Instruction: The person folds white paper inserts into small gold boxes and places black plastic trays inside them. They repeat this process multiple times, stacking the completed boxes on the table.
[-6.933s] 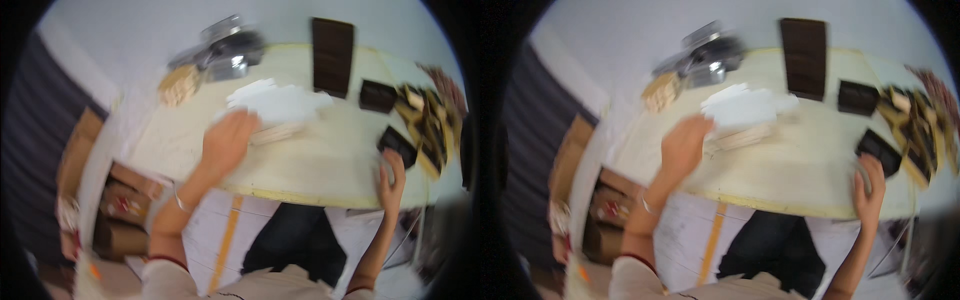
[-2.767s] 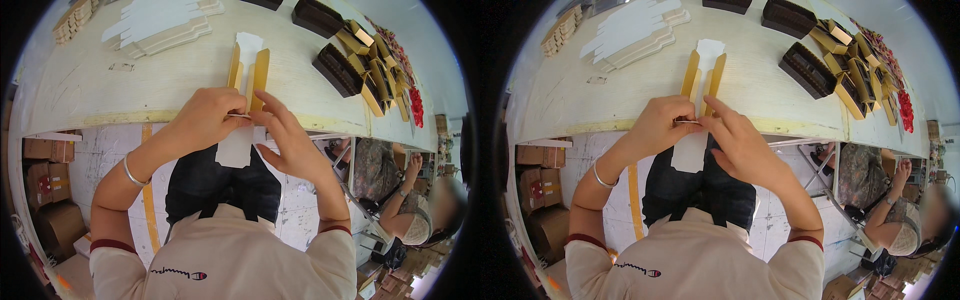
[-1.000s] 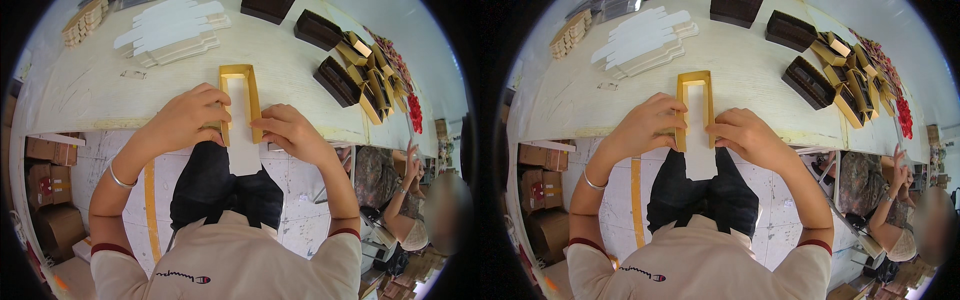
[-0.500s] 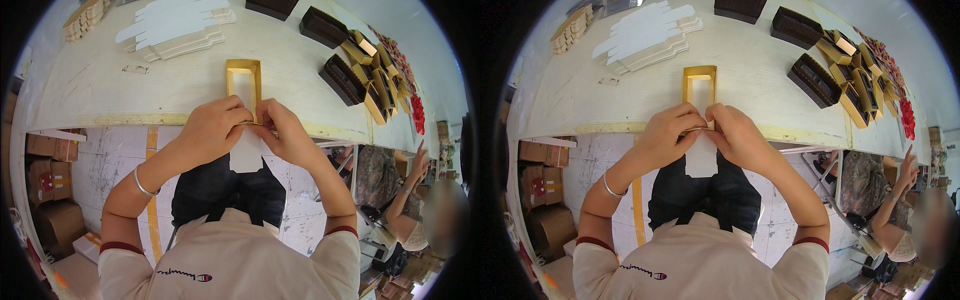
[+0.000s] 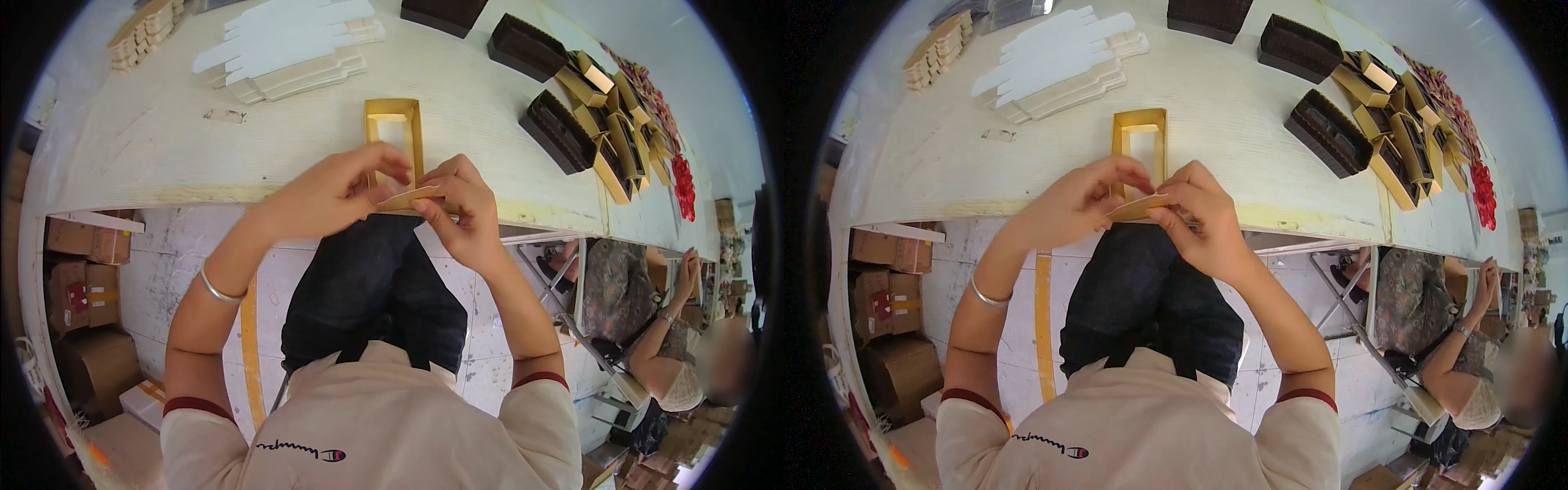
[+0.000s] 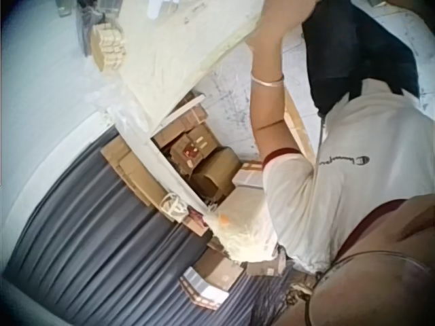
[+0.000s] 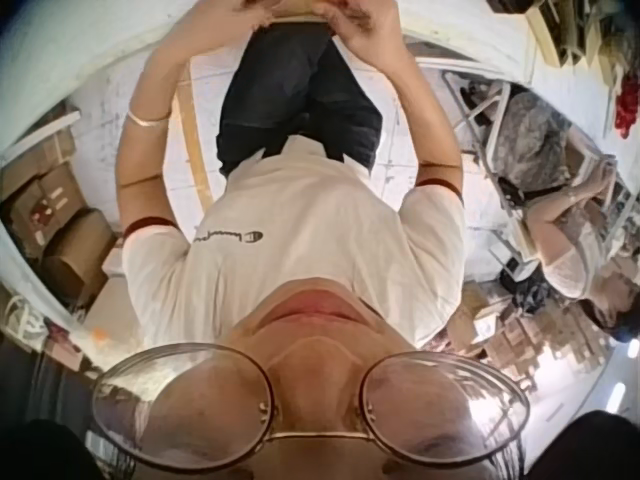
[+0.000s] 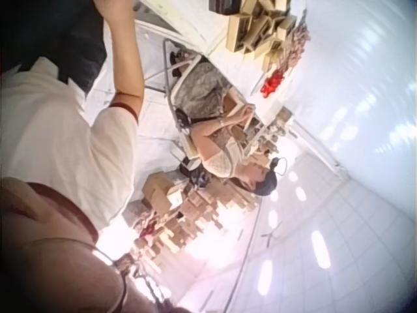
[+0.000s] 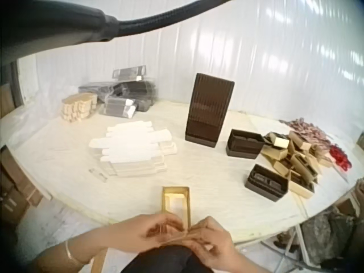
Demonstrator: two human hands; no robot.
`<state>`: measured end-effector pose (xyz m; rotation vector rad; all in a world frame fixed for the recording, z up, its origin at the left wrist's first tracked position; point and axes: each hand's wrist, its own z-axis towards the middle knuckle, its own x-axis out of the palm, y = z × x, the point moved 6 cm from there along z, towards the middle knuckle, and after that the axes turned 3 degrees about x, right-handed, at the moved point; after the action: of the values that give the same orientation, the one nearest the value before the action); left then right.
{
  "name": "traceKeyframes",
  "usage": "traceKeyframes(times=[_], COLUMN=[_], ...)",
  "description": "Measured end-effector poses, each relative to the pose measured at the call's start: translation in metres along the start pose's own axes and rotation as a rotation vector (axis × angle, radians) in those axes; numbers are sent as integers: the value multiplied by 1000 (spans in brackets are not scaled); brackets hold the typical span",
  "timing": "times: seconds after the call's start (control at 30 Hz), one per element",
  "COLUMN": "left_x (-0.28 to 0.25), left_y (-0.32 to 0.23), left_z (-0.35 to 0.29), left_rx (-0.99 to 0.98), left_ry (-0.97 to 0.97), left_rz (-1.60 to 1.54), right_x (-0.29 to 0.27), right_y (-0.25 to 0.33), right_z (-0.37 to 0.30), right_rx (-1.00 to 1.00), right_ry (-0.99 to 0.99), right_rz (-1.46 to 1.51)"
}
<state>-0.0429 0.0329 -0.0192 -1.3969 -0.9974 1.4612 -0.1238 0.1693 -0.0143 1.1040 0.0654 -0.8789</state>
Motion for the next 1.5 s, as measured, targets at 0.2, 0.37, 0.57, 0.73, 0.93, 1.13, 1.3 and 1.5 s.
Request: traceKeyframes(times=[0.2,0.37,0.57,0.73,0.93,1.13,1.3,1.5], left_x=[11,10,2,10,17,-10,-45,-45], left_y=[-6,7,4,-5,-11,-41,-36,-6], left_z=[-7,-6,5,-6,-12,9,66,101], left_rx=[138,207,3,200,289,213,379,42], left_ry=[-125,-179,-93,-323,-420,-341,-358,-59], left_rz=[193,181,-125,200,630,640,1093,898], right_x=[4,8,10,13,15,7,6,9], right_y=[-16,9,19,20,13,2,7,0], right_z=[-1,2,5,9,27,29,28,21], right_rx=[313,-33,-260,-340,-25,-3,-99,-155], right_ry=[-136,-191,-107,24,296,398,373,329], right_rz=[305,-197,-741,-679,-595,-453,-438,-453])
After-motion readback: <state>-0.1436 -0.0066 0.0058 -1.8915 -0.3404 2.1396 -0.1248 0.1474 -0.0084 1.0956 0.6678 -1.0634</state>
